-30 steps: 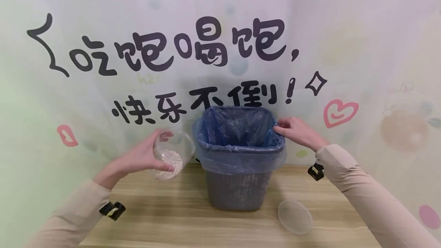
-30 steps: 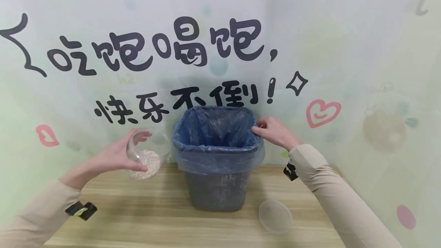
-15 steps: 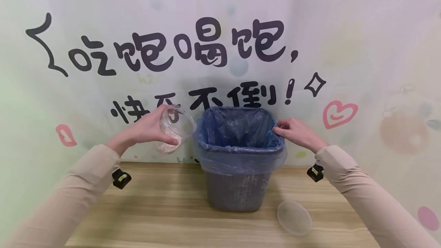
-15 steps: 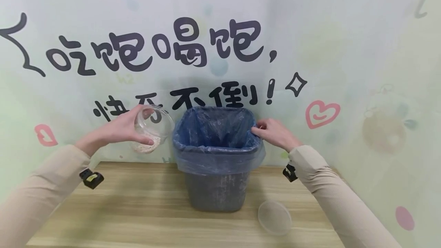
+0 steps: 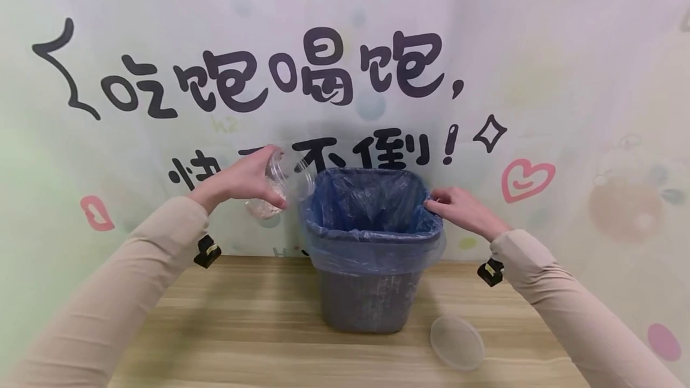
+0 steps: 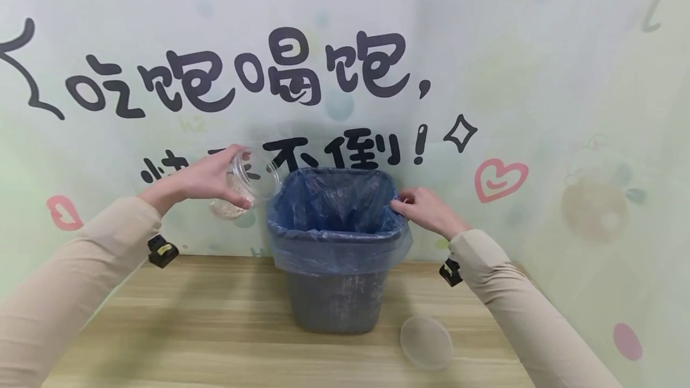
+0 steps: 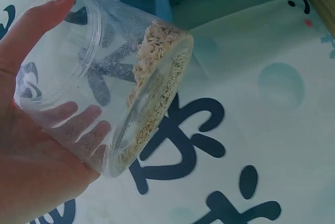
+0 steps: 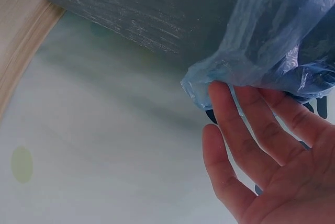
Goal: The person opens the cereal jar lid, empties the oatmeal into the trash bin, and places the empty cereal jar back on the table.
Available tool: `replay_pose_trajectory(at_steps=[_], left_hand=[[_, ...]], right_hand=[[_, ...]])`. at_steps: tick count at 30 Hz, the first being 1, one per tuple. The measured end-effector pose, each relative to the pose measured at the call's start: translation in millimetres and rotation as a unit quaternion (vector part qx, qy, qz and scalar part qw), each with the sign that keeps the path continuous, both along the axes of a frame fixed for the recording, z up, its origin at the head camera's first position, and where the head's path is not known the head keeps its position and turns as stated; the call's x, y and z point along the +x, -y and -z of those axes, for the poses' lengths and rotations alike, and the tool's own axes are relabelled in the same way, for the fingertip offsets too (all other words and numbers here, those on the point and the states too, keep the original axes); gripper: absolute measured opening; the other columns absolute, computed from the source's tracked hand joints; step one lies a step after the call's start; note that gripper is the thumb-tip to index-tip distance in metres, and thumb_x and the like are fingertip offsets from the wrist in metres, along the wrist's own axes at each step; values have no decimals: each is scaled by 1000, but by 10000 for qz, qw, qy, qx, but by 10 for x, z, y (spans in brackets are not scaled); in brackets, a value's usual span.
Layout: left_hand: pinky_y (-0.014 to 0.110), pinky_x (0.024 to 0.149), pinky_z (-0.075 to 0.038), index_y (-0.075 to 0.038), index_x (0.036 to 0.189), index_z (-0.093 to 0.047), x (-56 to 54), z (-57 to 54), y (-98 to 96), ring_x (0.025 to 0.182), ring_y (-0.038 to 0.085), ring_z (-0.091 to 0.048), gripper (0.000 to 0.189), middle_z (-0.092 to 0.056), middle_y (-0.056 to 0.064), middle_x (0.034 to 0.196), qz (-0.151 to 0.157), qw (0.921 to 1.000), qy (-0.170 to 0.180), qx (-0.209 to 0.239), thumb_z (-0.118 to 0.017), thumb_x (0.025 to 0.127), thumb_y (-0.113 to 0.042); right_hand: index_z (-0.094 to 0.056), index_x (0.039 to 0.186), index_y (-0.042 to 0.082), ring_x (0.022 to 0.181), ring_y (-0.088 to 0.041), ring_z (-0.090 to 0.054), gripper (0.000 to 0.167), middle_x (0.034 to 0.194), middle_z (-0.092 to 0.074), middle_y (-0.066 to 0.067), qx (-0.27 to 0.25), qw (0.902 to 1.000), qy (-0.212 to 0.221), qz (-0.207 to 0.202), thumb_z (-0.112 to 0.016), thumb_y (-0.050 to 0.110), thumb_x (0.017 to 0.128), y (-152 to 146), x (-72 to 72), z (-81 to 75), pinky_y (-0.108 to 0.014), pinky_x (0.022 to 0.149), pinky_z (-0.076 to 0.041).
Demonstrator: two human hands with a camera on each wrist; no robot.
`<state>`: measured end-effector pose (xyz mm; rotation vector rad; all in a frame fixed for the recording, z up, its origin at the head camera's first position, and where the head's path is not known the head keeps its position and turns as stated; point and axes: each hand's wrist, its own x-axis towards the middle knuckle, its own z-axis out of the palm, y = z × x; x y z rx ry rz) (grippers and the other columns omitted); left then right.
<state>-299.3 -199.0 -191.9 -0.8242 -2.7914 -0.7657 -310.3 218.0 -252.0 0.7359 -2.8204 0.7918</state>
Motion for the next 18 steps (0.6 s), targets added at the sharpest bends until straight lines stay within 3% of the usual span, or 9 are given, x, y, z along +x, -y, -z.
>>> replay_pose_trajectory(at_steps=[9,18], left_hand=[[53,99,-39,12,134,-36,-62,-195,-232,116,40,-48,96,-48,28,128,213,9984,-204,-485,-87,56,-9],[51,101,-37,11,129,-39,-67,-342,-327,115,39,-48,90,-51,26,123,434,9942,-49,-987,-87,56,-6]], right_hand=[[-62,84,8,68,-17,-49,25,73,-55,0,44,10000,35,6,-52,27,97,28,27,-23,-33,63,-39],[-63,86,6,69,-18,-49,24,73,-55,0,-44,9999,137,-31,-52,25,96,13,27,-28,-33,63,-39]])
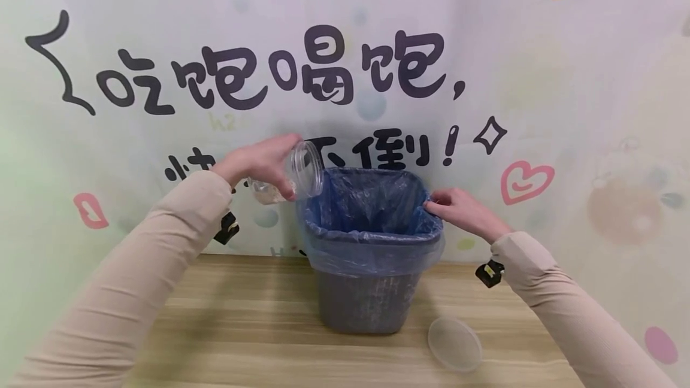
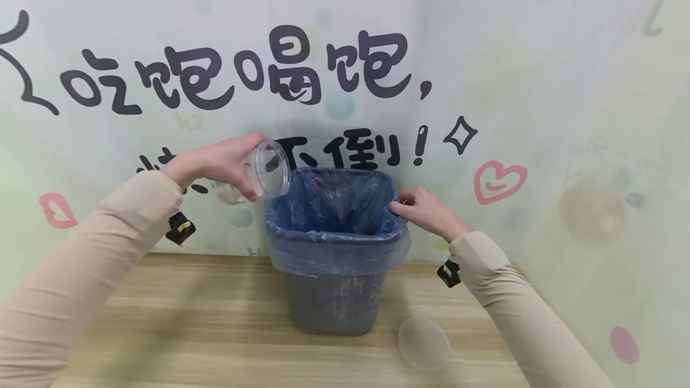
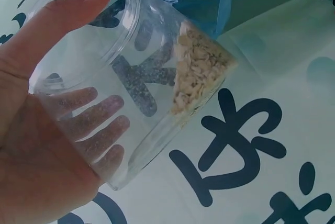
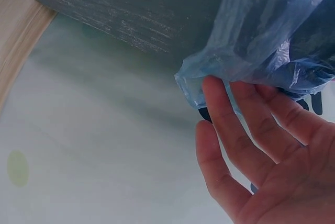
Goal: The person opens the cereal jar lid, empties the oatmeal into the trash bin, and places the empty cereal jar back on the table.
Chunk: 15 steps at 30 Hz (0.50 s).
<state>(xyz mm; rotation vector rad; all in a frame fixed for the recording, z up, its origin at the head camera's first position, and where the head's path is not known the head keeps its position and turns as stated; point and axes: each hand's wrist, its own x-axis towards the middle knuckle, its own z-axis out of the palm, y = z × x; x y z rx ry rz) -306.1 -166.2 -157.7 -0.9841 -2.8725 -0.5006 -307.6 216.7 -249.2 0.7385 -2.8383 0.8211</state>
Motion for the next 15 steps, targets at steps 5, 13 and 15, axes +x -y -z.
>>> replay_pose_trajectory(at_steps=[5,13,15], left_hand=[[50,103,-36,12,131,-37,24,-43,-22,118,39,-46,93,-49,28,128,-86,9993,-44,-355,-88,56,-9],[54,95,-41,4,132,-42,76,-75,-159,114,39,-50,89,-53,21,124,-572,9921,-521,-989,-88,57,-14],[55,96,-39,3,131,-43,94,-84,-195,115,40,-49,88,-53,21,124,-655,9893,-624,-1143,-89,58,-15]], right_hand=[[-62,85,6,69,-18,-49,24,73,-54,0,-20,10000,4,-24,-53,25,96,-4,-2,1,-33,63,-39],[-63,86,6,69,-18,-49,23,73,-55,0,-2,10000,4,-20,-53,25,96,-11,-13,13,-33,63,-40],[-62,86,6,69,-18,-49,24,73,-55,0,-3,10000,10,-21,-53,25,96,-9,-15,13,-33,63,-40]])
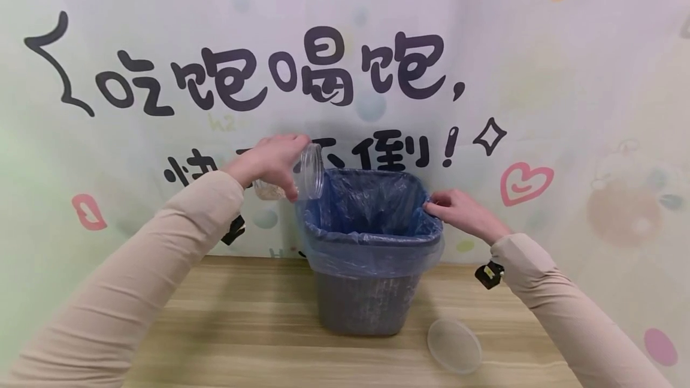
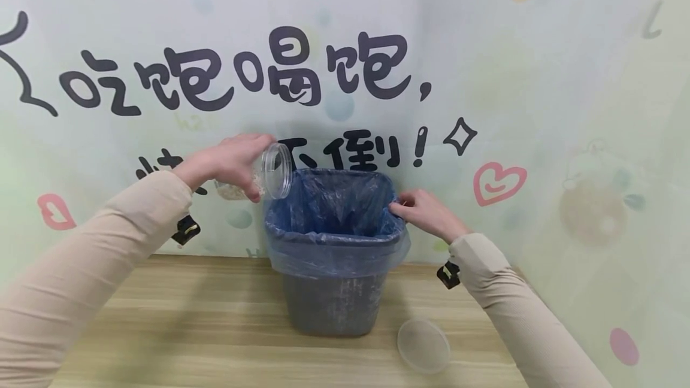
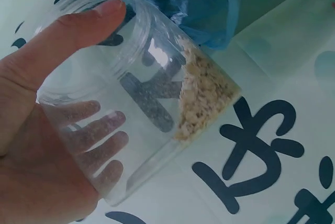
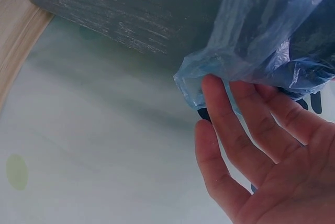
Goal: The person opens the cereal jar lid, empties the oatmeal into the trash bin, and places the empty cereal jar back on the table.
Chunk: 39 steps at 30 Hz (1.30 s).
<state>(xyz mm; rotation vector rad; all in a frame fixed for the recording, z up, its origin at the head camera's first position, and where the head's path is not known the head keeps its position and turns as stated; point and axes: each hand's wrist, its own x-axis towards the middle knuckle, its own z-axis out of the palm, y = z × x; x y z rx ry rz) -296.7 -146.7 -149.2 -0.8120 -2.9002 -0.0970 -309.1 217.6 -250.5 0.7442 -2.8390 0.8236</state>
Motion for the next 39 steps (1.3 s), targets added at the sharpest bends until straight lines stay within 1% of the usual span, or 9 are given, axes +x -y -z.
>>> replay_pose_trajectory(at_steps=[5,13,19,25,32,39], left_hand=[[56,97,-36,2,129,-43,24,-19,-67,117,42,-46,87,-51,22,127,-134,9995,-108,-273,-90,59,-17],[57,101,-32,1,128,-42,25,-64,-137,119,41,-44,86,-51,21,127,-408,9982,132,-409,-90,60,-17],[56,104,-29,-2,133,-41,65,-68,-242,124,41,-40,90,-49,21,131,-588,9961,-15,-660,-91,60,-17],[53,103,-31,-5,132,-43,77,-57,-344,124,40,-40,92,-50,18,130,-779,9924,-241,-926,-93,56,-18],[52,104,-31,-6,134,-42,59,-61,-399,124,38,-41,93,-49,17,132,-873,9889,-236,-1179,-92,57,-18],[50,103,-32,-6,135,-42,45,-48,-470,123,38,-41,95,-49,17,132,-968,9801,-502,-1658,-92,55,-17]], right_hand=[[-62,86,6,69,-18,-49,23,73,-54,0,-36,10000,4,13,-53,24,96,-4,0,1,-33,63,-39],[-62,85,7,67,-18,-48,24,72,-53,-1,-4,9999,76,70,-53,26,97,9,9,8,-33,61,-38],[-62,86,6,68,-18,-49,24,72,-53,-1,-94,9998,149,84,-52,25,96,2,3,0,-33,63,-40],[-62,87,6,71,-19,-51,25,73,-54,-1,-124,9995,243,142,-52,26,97,-1,7,-10,-33,66,-43],[-61,86,7,70,-18,-51,24,72,-53,-1,-129,9994,272,148,-52,26,97,10,19,-15,-33,66,-43],[-60,85,7,68,-18,-50,24,71,-52,-1,-132,9994,305,138,-52,27,97,21,21,-17,-33,64,-41]])
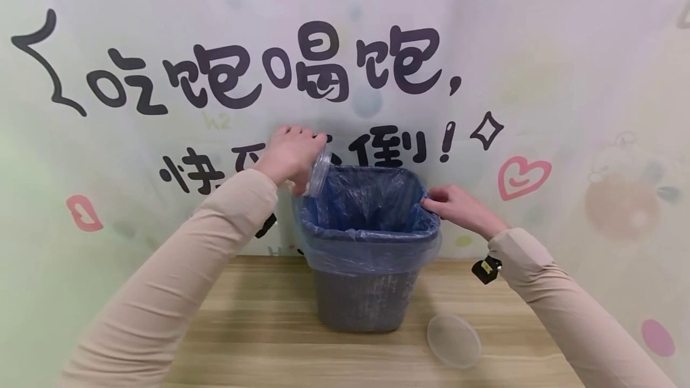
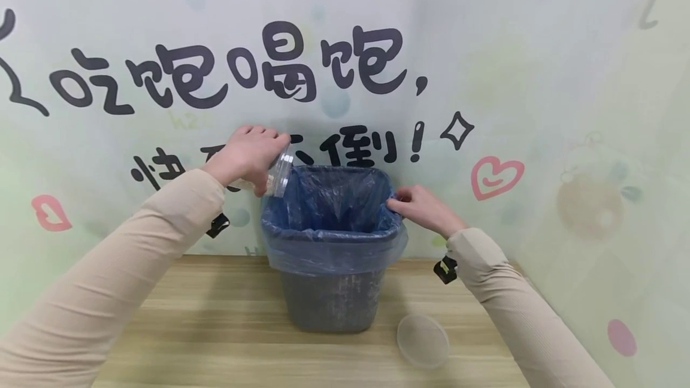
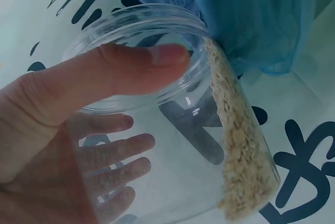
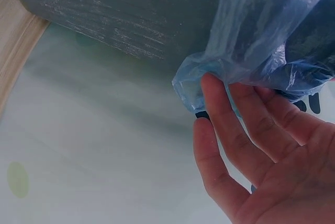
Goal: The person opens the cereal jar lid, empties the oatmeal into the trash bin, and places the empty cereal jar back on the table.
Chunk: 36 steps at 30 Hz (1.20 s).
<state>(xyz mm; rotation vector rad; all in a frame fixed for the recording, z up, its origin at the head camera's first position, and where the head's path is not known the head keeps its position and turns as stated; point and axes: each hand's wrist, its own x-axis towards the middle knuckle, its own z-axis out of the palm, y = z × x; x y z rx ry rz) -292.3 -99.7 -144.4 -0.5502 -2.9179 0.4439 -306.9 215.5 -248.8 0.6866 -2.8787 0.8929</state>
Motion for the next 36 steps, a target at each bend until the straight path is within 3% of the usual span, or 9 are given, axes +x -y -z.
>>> replay_pose_trajectory(at_steps=[16,22,31,36], left_hand=[[50,101,-33,-6,134,-43,-18,-35,-59,123,38,-41,95,-49,17,132,-124,9998,68,-132,-93,54,-17],[51,102,-33,-4,133,-44,-37,-88,-49,123,38,-42,91,-50,17,131,-152,9992,368,-74,-92,56,-18],[42,89,-46,-4,125,-44,-90,-231,-68,100,27,-55,80,-57,11,115,-27,9925,1219,-108,-89,60,-13],[42,90,-45,-5,131,-43,-85,-218,-96,104,28,-55,85,-57,12,120,-82,9935,1108,-234,-88,59,-13]], right_hand=[[-61,86,5,69,-18,-50,23,73,-55,-2,-6,10000,-1,-6,-52,24,96,0,-11,-16,-33,64,-41],[-59,83,7,67,-18,-49,23,70,-52,-1,-4,10000,1,-9,-52,25,95,8,-10,-4,-32,62,-39],[-58,80,7,66,-18,-47,22,69,-50,-1,-89,10000,-19,22,-53,23,95,-10,-21,1,-32,61,-37],[-55,77,9,63,-18,-45,23,66,-48,0,-36,10000,-88,26,-53,23,94,-3,-36,6,-31,59,-35]])
